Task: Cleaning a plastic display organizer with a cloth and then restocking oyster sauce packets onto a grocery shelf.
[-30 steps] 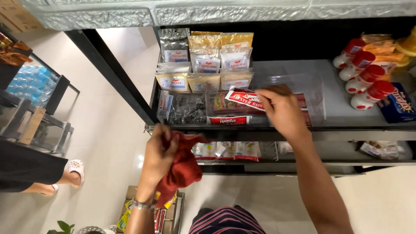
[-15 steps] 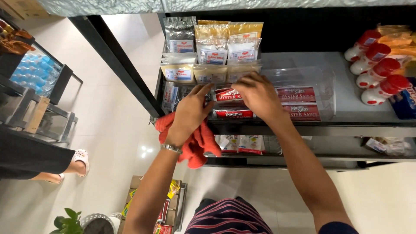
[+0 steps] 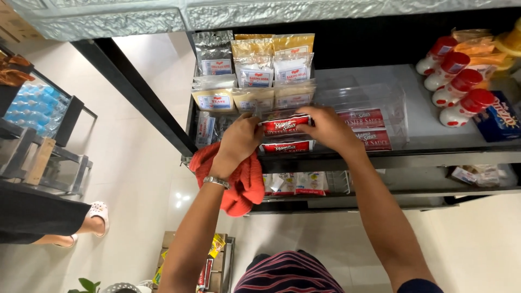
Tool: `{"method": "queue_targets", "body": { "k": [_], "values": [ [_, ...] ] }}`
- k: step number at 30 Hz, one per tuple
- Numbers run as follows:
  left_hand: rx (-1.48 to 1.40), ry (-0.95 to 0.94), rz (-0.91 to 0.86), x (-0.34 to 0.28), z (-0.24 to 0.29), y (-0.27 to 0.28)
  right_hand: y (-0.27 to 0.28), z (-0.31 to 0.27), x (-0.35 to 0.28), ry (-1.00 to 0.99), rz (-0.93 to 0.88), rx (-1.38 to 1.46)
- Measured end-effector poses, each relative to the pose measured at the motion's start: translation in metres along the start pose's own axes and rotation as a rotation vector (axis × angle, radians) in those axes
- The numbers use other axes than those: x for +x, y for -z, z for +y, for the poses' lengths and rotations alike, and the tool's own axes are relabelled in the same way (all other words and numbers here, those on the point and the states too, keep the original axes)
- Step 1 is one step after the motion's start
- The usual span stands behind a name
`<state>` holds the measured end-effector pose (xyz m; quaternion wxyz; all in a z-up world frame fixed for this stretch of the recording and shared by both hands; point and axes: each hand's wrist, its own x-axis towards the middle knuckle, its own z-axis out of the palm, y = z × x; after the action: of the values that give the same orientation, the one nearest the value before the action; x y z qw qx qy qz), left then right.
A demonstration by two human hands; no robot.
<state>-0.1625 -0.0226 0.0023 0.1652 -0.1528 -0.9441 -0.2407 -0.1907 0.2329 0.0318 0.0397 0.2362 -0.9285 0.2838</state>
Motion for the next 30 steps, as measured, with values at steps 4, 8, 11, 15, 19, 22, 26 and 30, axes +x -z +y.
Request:
{"method": "queue_targets", "body": {
  "k": [4, 8, 11, 15, 19, 22, 26, 30],
  "values": [
    [-0.067, 0.024, -0.003, -0.003, 0.017, 0.018, -0.025, 0.04, 0.003, 0.26, 0.127, 0.082],
    [-0.08, 0.059, -0.017, -0.007, 0.019, 0.019, 0.005, -0.009, -0.004, -0.092, -0.057, 0.107],
    [-0.072, 0.087, -0.051, -0.008, 0.017, 0.02, 0.005, -0.006, -0.007, -0.153, -0.13, 0.018],
    [-0.061, 0.092, -0.069, -0.007, 0.017, 0.023, 0.007, 0.005, -0.013, 0.102, 0.043, 0.077],
    [-0.084, 0.122, -0.113, -0.006, 0.023, 0.031, 0.018, 0.002, -0.033, -0.008, 0.156, 0.108],
    [-0.108, 0.107, -0.075, -0.007, 0.016, 0.024, 0.014, 0.002, -0.039, -0.073, 0.161, -0.031],
    [-0.069, 0.094, -0.001, -0.008, 0.01, 0.016, 0.0, 0.004, -0.041, -0.051, 0.234, -0.002],
    [-0.096, 0.181, -0.029, -0.013, 0.009, 0.025, -0.009, 0.006, -0.041, 0.021, 0.259, 0.116]
  ]
}}
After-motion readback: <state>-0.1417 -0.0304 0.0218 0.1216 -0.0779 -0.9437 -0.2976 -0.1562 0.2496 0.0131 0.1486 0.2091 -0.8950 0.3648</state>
